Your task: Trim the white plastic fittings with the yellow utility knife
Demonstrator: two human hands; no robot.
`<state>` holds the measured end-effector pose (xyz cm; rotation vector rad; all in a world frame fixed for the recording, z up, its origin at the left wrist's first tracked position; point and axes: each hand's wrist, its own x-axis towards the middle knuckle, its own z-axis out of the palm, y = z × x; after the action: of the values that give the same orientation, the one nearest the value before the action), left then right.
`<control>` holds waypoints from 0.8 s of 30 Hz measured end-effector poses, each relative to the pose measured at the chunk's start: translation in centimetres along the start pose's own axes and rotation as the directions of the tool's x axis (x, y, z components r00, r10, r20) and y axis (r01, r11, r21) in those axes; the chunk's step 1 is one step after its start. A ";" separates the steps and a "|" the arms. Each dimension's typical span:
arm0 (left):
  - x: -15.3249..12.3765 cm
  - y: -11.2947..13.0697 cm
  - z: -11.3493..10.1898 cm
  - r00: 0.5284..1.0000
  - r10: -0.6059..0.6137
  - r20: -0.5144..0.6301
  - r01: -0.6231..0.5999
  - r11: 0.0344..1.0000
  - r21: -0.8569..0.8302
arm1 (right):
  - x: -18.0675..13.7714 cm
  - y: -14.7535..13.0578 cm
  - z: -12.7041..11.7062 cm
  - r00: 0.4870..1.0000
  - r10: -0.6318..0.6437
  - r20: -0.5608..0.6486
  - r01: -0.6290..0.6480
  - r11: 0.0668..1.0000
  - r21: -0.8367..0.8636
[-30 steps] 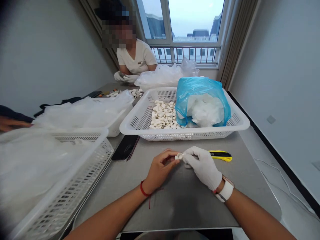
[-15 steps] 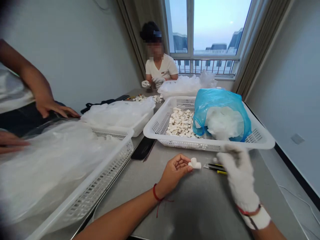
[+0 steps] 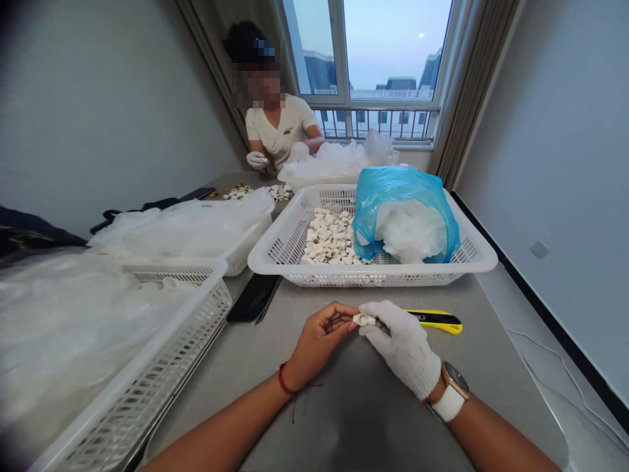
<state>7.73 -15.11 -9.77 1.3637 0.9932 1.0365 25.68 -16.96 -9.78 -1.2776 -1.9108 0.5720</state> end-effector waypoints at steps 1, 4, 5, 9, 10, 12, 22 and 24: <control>0.1 0.0 -0.1 1.000 0.021 0.010 -0.021 0.999 0.039 | 0.0 0.1 0.1 1.000 0.005 0.013 -0.005 1.000 -0.021; 0.2 0.4 -0.7 0.985 0.170 0.001 -0.164 0.953 0.255 | 0.2 0.3 0.3 0.998 0.012 0.064 -0.006 0.996 -0.088; 0.2 0.8 -0.9 0.970 0.244 -0.012 -0.225 0.913 0.340 | 0.2 0.3 0.4 0.997 0.018 0.074 -0.010 0.994 -0.111; 0.9 3.5 -1.8 0.870 0.492 -0.009 -0.398 0.713 0.577 | 0.4 0.2 0.3 0.996 0.053 0.072 -0.041 0.986 -0.163; 1.2 4.4 -1.9 0.857 0.516 0.017 -0.418 0.675 0.608 | 0.5 0.1 0.2 0.996 0.057 0.075 -0.044 0.985 -0.167; 2.5 6.5 -1.6 0.852 0.516 0.084 -0.440 0.621 0.649 | 0.5 0.0 0.2 0.995 0.058 0.079 -0.043 0.983 -0.179; 14.5 10.0 4.9 0.886 0.263 0.383 -0.460 0.377 0.804 | 0.5 0.2 0.7 0.996 0.025 0.090 -0.006 0.979 -0.202; 16.1 9.6 5.8 0.890 0.188 0.414 -0.454 0.321 0.831 | 0.5 0.4 0.7 0.996 0.006 0.094 0.013 0.979 -0.201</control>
<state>17.62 -1.60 0.42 2.6776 1.1741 0.4814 25.25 -16.37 -10.30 -1.3954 -2.0924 0.4524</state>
